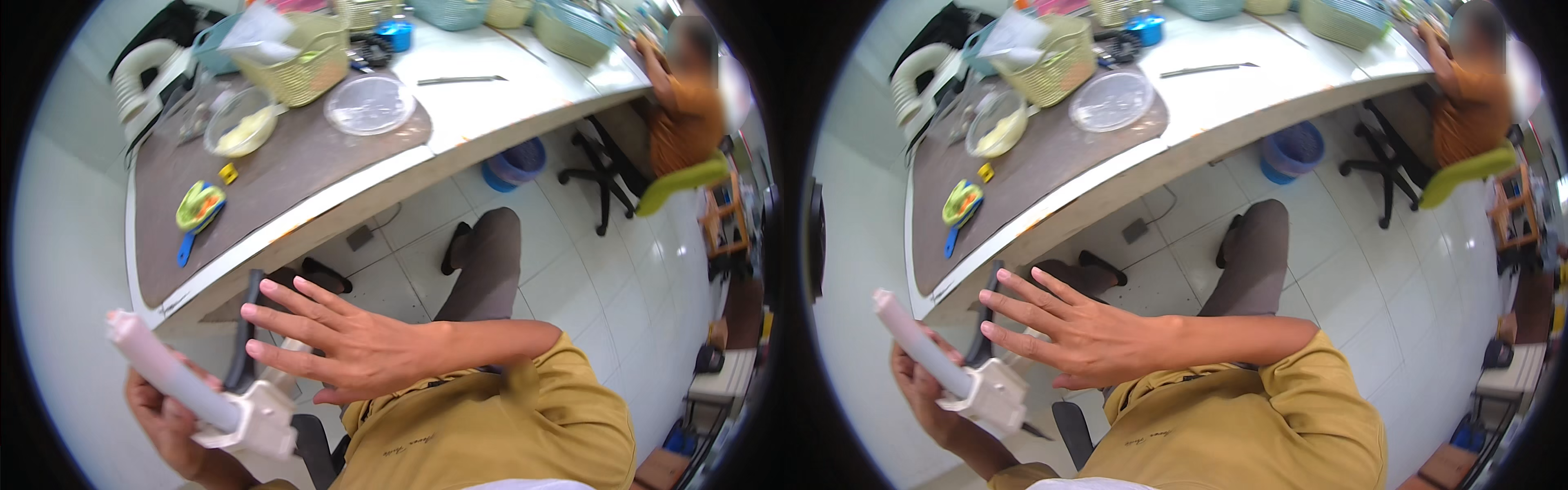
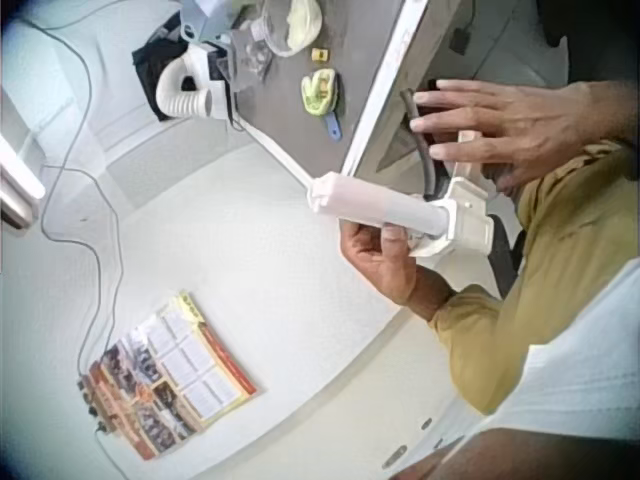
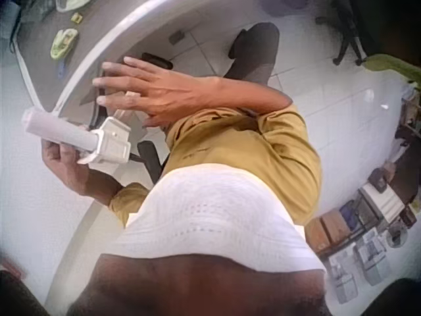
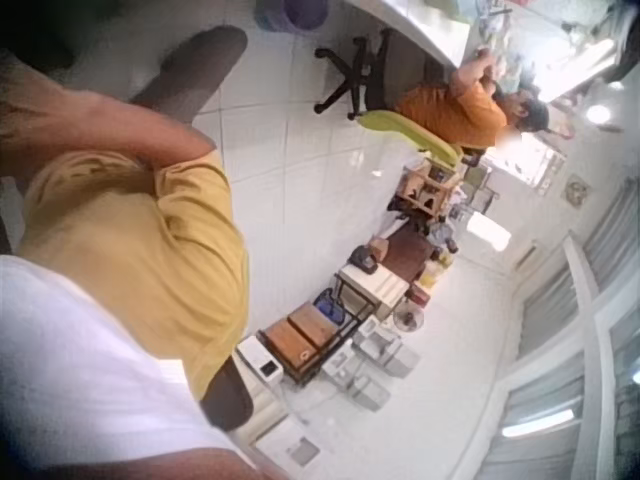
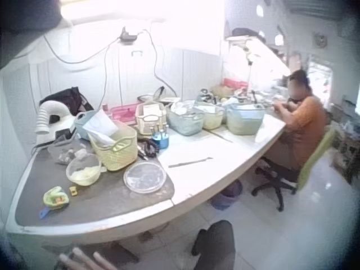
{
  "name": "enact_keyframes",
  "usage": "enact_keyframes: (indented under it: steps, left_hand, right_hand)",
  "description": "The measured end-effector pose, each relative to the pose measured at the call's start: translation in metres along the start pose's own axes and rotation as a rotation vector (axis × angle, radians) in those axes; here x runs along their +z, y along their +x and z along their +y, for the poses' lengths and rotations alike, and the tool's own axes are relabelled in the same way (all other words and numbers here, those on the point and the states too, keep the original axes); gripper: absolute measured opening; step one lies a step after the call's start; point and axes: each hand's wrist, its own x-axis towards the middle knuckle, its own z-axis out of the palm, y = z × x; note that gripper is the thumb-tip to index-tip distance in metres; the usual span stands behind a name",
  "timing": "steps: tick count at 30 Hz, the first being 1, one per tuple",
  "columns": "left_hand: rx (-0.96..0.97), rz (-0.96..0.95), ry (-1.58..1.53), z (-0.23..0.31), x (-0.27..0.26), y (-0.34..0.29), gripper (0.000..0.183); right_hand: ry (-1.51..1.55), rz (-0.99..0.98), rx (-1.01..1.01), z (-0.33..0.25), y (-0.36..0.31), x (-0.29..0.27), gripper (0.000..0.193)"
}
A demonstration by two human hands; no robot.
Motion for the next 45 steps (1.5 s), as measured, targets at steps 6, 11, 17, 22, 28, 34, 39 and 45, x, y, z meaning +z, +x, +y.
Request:
enact_keyframes:
  steps: [6,11,17,22,28,34,39,45]
  left_hand:
    - [-0.184,-0.268,-0.294,-0.054,0.073,0.008,0.068]
    - [-0.235,-0.447,-0.622,-0.065,0.153,0.018,0.055]
    - [-0.208,-0.683,-0.438,-0.083,0.237,0.045,0.042]
    - [0.219,-0.709,-0.205,-0.047,0.332,0.067,0.061]
    - [1.01,-0.534,0.727,-0.005,0.457,0.12,0.055]
    - [0.955,-0.359,1.303,0.016,0.548,0.126,0.066]
    - [0.837,-1.159,0.046,-0.01,0.584,0.078,0.057]
    - [1.075,-0.445,0.531,-0.006,0.592,0.116,0.053]
  right_hand:
    - [-0.053,0.179,0.2,0.012,-0.05,-0.018,0.068]
    - [-0.106,0.284,0.328,0.019,-0.104,-0.049,0.058]
    - [-0.157,0.483,0.433,0.034,-0.172,-0.094,0.028]
    - [0.131,1.109,0.937,0.026,-0.246,-0.145,0.035]
    - [-0.685,0.851,0.999,0.002,-0.258,-0.232,0.053]
    - [-0.733,0.921,0.836,0.012,-0.292,-0.271,0.053]
    - [-0.797,0.923,0.849,0.0,-0.306,-0.304,0.049]
    - [-0.748,0.994,0.637,-0.012,-0.341,-0.332,0.053]
